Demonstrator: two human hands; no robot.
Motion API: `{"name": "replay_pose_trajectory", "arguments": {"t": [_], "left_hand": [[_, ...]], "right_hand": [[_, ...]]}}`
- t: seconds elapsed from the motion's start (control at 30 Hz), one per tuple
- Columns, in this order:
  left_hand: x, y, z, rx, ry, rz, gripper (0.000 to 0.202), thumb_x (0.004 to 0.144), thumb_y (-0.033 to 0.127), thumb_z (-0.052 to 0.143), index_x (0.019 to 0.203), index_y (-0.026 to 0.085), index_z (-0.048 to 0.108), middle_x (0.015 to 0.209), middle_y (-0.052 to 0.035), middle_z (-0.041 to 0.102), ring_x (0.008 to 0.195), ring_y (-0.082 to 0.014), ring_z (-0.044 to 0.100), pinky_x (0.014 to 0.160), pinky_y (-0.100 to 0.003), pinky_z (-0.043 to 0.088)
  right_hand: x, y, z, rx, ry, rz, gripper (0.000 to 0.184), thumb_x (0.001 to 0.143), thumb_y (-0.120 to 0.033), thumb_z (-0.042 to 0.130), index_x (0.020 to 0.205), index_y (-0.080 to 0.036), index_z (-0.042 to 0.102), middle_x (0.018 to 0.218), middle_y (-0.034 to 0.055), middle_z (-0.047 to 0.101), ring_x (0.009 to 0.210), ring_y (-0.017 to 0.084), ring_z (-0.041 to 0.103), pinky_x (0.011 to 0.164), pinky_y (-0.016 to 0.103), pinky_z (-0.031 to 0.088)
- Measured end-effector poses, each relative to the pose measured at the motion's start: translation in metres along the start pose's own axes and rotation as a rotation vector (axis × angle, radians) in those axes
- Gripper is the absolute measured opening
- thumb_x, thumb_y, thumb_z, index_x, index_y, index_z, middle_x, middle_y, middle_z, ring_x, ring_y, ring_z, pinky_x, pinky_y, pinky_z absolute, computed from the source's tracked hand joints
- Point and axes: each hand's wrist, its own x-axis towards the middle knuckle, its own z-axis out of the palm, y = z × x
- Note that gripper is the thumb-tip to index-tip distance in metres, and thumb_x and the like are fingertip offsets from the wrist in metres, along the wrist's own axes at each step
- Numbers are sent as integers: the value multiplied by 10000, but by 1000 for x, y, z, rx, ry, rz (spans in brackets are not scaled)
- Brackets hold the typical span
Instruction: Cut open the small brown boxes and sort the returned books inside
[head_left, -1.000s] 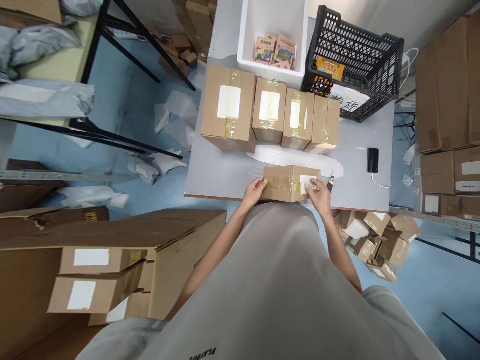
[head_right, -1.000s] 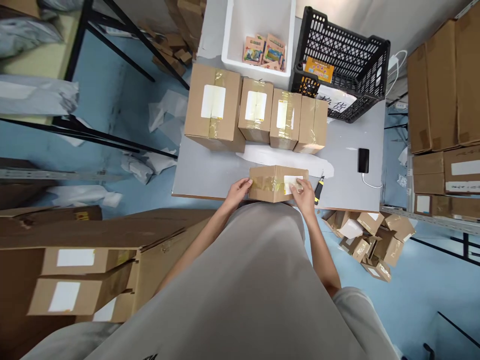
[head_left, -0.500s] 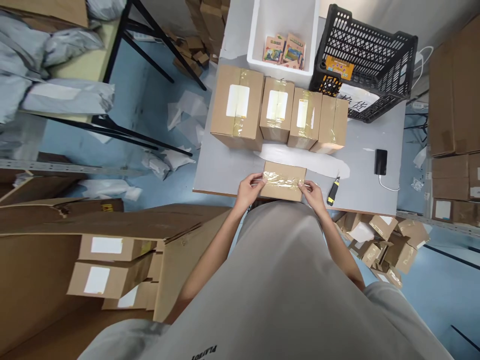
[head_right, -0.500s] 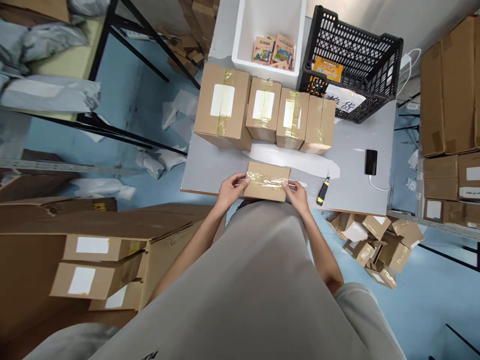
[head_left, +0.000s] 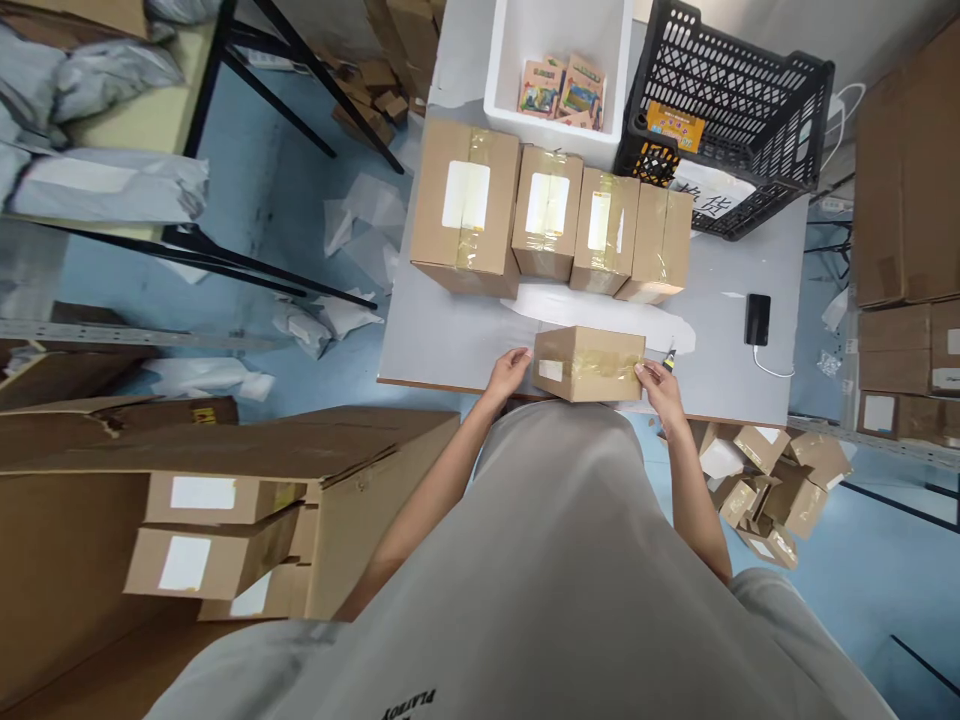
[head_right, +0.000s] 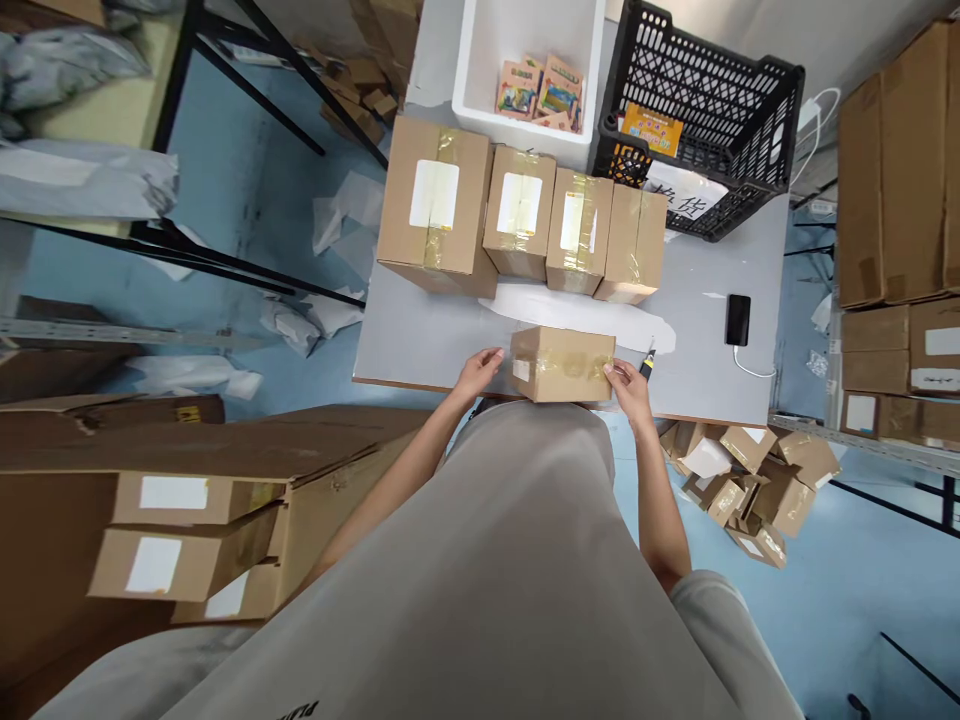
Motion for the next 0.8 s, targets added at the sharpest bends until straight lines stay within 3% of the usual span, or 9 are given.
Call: {"name": "replay_pose_trajectory", "arguments": {"t": [0.17,0.27,0.4,0.5,0.6,0.8], "left_hand": [[-2,1,22,-11,-157,-28,628,845,782,830,998,173,808,1034,-141,866,1116,-320,800,1037,-454,643],[-10,5,33,-26,-250,-21,704,819,850,821,998,169,825,908,-113,849,1000,-303,811,954,-436,666],[-15,10,34,-35,-262,13,697,798,833,843,1001,167,841,921,-112,853,1014,-318,819,982,-465,669],[-16,12,21,-30,-170,51,613,793,756,886,1000,181,847,1029,-120,873,1122,-342,806,1076,-494,644],[-15,10,-5,-5,-21,94,541,805,660,914,1051,182,853,1159,-131,877,1183,-351,791,1124,-493,622],[-14,4,-55,78,171,132,469,861,572,875,1127,188,846,1272,-141,864,1201,-324,789,1129,-463,617]], "right_hand": [[-17,-7,-26,-110,299,-104,753,828,-806,817,1241,-177,829,1409,233,812,1306,397,765,1160,609,610],[-34,-20,-25,-142,282,-161,653,967,-755,725,1265,-187,847,1411,209,818,1364,376,746,1161,564,618],[-43,-30,-10,-159,199,-139,669,947,-760,769,1309,-203,852,1559,199,739,1502,392,668,1208,570,605],[-35,-29,1,-148,143,-110,770,887,-775,828,1403,-203,822,1615,183,704,1535,402,640,1271,608,565],[-19,-22,17,-78,11,-111,788,898,-792,805,1424,-205,813,1574,153,744,1501,380,674,1281,581,569],[12,3,67,-38,-211,-24,845,783,-890,810,1220,-169,867,1382,192,840,1329,412,789,1187,570,627]]}}
